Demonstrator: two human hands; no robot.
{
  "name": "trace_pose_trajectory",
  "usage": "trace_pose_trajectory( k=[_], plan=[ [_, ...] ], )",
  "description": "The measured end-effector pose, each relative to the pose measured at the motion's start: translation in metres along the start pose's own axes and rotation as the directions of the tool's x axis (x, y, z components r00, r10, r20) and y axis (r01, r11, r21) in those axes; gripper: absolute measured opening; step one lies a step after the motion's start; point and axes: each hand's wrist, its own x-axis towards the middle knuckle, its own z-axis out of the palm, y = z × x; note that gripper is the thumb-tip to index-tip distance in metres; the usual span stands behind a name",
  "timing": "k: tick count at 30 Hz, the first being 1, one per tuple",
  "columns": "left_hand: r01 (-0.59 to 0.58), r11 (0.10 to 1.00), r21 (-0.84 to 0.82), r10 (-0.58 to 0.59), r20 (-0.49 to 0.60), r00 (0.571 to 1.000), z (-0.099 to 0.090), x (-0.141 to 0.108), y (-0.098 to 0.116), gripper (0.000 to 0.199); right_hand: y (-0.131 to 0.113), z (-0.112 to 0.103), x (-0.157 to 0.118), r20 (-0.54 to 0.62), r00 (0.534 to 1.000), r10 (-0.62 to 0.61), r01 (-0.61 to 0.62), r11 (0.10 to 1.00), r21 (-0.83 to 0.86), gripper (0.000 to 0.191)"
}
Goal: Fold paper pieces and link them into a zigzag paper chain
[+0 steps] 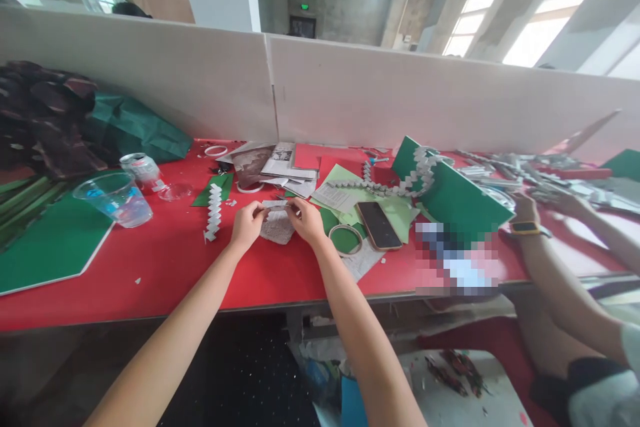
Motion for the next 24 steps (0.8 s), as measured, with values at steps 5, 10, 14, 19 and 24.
trace_pose_trajectory(
  k=[5,10,14,19,24],
  plan=[
    [0.015,0.992,-0.125,-0.01,0.04,0.999,0.0029,-0.0003,0.0013,0.007,-0.0013,-0.0021,-0.002,0.002,1.0,0.003,-0.003,1.0,0.029,0.014],
    [0.153,0.936,-0.316,-0.129,0.098,0.987,0.006,-0.0003,0.0054,0.025,-0.0026,0.0012,-0.0042,0.073,0.996,-0.06,0.058,0.998,0.029,0.014],
    [0.198,0.921,-0.335,-0.156,0.148,0.977,0.0067,0.0004,0.0031,0.035,-0.0027,0.0014,-0.0033,0.023,0.999,-0.023,0.022,1.0,0.018,0.016],
    [0.275,0.865,-0.42,-0.209,0.197,0.958,0.0074,0.0021,-0.0033,0.038,-0.0028,0.0006,-0.003,0.002,1.0,0.013,-0.013,0.997,0.075,0.012],
    [0.372,0.784,-0.498,-0.295,0.228,0.928,0.0084,0.0024,-0.0033,0.045,-0.0012,0.0046,-0.0045,0.05,0.998,-0.039,0.034,0.995,0.09,0.005]
  ],
)
